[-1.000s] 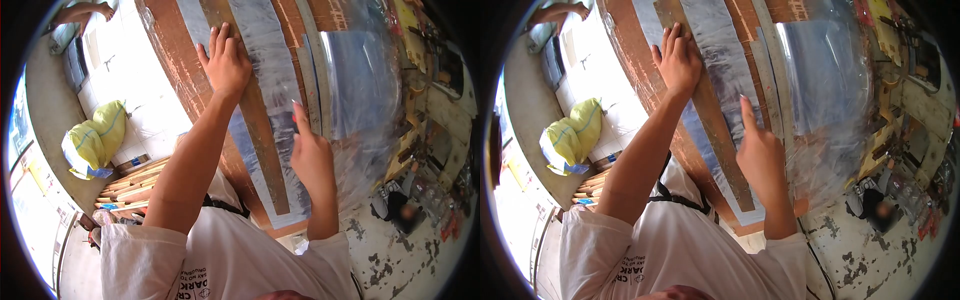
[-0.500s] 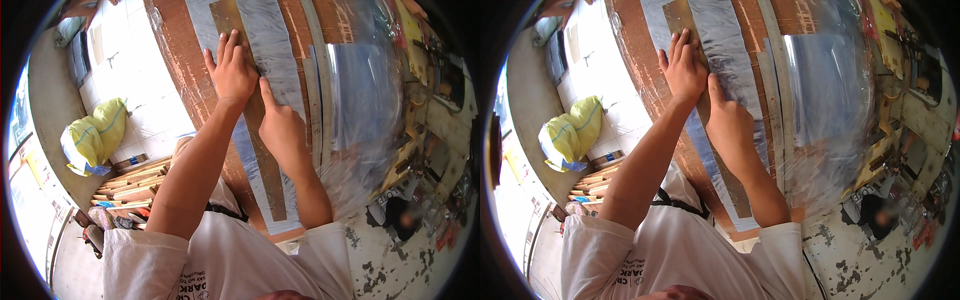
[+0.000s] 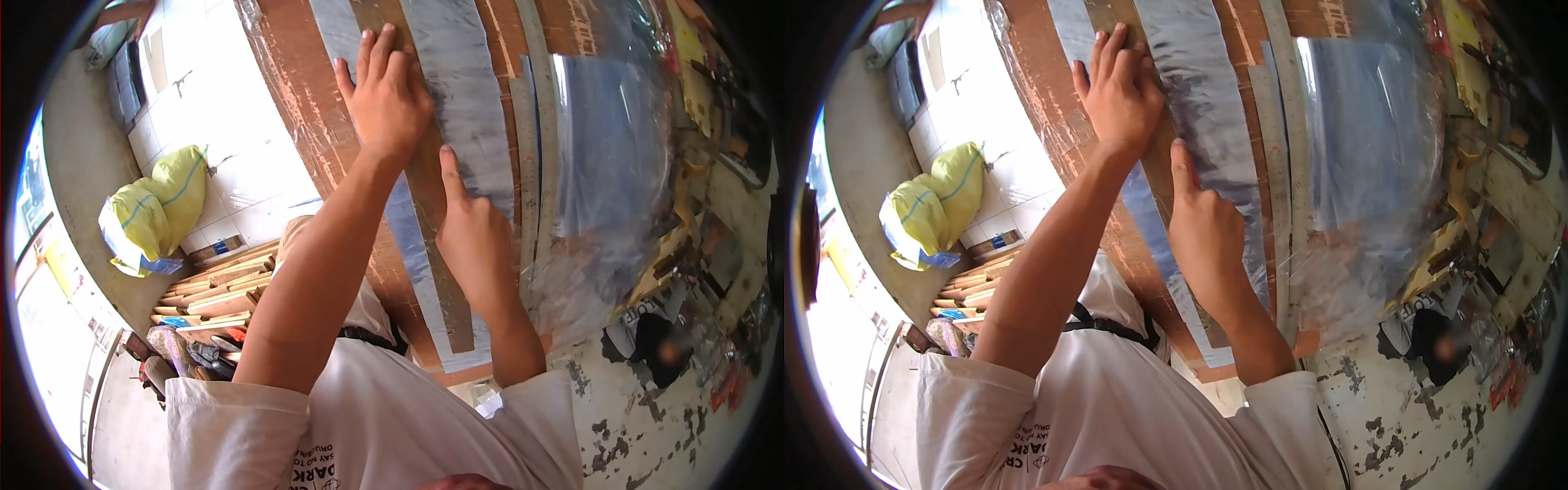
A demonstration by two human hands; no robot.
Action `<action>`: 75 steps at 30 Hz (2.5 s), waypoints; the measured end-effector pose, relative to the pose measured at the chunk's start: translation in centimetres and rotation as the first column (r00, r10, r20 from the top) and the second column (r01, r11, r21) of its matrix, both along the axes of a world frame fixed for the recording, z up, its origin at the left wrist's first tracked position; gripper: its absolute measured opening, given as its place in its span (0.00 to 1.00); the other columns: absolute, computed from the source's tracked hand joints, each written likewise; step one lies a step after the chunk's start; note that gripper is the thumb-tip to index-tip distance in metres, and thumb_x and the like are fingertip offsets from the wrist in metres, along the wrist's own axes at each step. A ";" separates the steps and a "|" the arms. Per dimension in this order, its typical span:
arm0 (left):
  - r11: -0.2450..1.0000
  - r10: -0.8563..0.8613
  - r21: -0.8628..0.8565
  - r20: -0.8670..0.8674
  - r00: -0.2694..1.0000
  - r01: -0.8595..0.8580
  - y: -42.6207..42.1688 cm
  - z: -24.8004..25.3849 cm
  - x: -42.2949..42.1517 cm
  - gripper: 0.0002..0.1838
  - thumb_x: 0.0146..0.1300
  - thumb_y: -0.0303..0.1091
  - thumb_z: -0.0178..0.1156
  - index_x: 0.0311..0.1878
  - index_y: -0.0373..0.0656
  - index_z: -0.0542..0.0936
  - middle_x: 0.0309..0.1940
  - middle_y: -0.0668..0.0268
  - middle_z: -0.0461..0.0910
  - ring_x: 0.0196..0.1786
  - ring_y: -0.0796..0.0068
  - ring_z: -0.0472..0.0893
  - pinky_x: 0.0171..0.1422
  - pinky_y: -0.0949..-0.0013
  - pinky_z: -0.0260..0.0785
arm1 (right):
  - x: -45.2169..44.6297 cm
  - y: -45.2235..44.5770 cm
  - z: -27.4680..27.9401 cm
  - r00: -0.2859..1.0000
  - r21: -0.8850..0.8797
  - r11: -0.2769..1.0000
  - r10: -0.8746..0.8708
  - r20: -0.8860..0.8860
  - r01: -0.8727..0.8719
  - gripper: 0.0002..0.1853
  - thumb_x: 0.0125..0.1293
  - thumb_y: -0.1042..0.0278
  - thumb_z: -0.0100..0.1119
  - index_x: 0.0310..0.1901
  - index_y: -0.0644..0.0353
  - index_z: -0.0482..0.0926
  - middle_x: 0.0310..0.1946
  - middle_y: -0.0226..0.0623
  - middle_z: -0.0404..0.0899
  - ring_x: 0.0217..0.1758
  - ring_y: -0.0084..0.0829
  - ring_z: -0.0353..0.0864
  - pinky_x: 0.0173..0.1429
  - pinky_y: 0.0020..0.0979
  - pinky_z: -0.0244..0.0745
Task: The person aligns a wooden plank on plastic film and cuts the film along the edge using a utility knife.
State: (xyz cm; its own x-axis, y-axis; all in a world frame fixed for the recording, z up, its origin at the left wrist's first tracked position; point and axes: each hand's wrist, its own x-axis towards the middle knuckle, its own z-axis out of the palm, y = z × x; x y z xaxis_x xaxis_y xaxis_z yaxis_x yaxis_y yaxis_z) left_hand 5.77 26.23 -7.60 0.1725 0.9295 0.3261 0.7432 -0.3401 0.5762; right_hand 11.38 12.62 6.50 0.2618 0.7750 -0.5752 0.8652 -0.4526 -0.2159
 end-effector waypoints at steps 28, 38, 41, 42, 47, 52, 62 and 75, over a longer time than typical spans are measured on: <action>1.000 0.007 -0.030 0.002 1.000 -0.007 0.0 -0.2 -0.3 0.12 0.72 0.36 0.55 0.53 0.51 0.84 0.72 0.71 0.75 0.79 0.65 0.65 0.84 0.40 0.40 | 1.0 -5.2 6.8 0.978 0.000 0.986 -0.167 -0.129 0.168 0.39 0.66 0.81 0.56 0.78 0.44 0.63 0.21 0.53 0.78 0.26 0.58 0.81 0.34 0.53 0.72; 0.999 -0.036 -0.032 0.003 0.999 0.036 -0.2 0.0 -0.4 0.15 0.65 0.28 0.54 0.53 0.47 0.82 0.72 0.67 0.74 0.79 0.61 0.66 0.83 0.36 0.42 | 1.4 2.6 0.3 0.994 0.113 0.990 -0.074 -0.079 0.083 0.41 0.61 0.78 0.57 0.78 0.49 0.61 0.24 0.56 0.82 0.30 0.59 0.86 0.36 0.55 0.80; 0.999 -0.036 -0.037 0.007 0.999 0.036 -0.2 0.0 -0.4 0.16 0.63 0.27 0.54 0.53 0.47 0.81 0.72 0.67 0.75 0.78 0.62 0.67 0.83 0.36 0.42 | 1.2 3.2 0.4 0.995 0.046 0.996 -0.068 -0.075 0.071 0.40 0.62 0.78 0.57 0.78 0.49 0.61 0.26 0.58 0.83 0.32 0.60 0.87 0.39 0.56 0.81; 0.999 -0.040 -0.033 0.017 0.999 0.040 -0.2 0.0 -0.4 0.16 0.63 0.26 0.54 0.53 0.47 0.81 0.71 0.67 0.75 0.78 0.62 0.67 0.83 0.36 0.42 | 1.1 3.2 0.3 0.995 0.023 0.997 -0.070 -0.072 0.072 0.40 0.62 0.78 0.56 0.78 0.50 0.61 0.27 0.58 0.83 0.33 0.60 0.87 0.39 0.56 0.81; 0.999 -0.017 -0.030 0.001 1.000 0.017 0.0 0.0 -0.2 0.12 0.68 0.30 0.53 0.51 0.49 0.82 0.71 0.70 0.75 0.78 0.63 0.67 0.83 0.38 0.42 | 0.6 3.1 -1.9 0.994 0.086 0.992 -0.082 -0.067 0.088 0.39 0.63 0.77 0.55 0.78 0.49 0.61 0.26 0.58 0.83 0.33 0.60 0.87 0.39 0.58 0.81; 0.996 -0.043 -0.076 -0.072 0.996 0.038 0.1 0.8 -0.5 0.14 0.70 0.32 0.54 0.56 0.43 0.79 0.74 0.62 0.72 0.79 0.59 0.65 0.83 0.39 0.44 | 0.2 -0.8 0.5 0.995 -0.096 0.993 -0.070 -0.064 0.064 0.39 0.63 0.77 0.55 0.78 0.50 0.60 0.23 0.56 0.82 0.30 0.59 0.87 0.37 0.56 0.80; 0.998 -0.010 -0.068 -0.034 0.999 0.007 0.1 0.6 0.1 0.18 0.72 0.33 0.53 0.62 0.44 0.79 0.74 0.64 0.73 0.80 0.61 0.64 0.83 0.40 0.45 | -0.5 -3.4 0.3 0.998 -0.028 0.998 -0.058 -0.031 0.057 0.43 0.60 0.80 0.57 0.79 0.50 0.60 0.22 0.54 0.81 0.28 0.57 0.86 0.35 0.54 0.80; 1.000 -0.006 -0.015 -0.103 0.995 0.004 -0.3 0.2 -0.1 0.18 0.72 0.34 0.55 0.63 0.44 0.79 0.73 0.66 0.73 0.79 0.63 0.65 0.82 0.42 0.47 | -1.2 -6.4 1.8 0.995 -0.182 0.980 -0.089 -0.042 0.080 0.44 0.59 0.81 0.56 0.79 0.47 0.58 0.21 0.53 0.80 0.28 0.57 0.86 0.37 0.55 0.79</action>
State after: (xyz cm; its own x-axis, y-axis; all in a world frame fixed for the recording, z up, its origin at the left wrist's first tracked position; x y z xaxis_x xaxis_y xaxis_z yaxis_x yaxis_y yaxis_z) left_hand 5.66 25.95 -7.36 0.2091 0.9332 0.2924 0.7973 -0.3358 0.5016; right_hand 10.20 6.20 8.28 0.2898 0.6337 -0.7172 0.8124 -0.5591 -0.1657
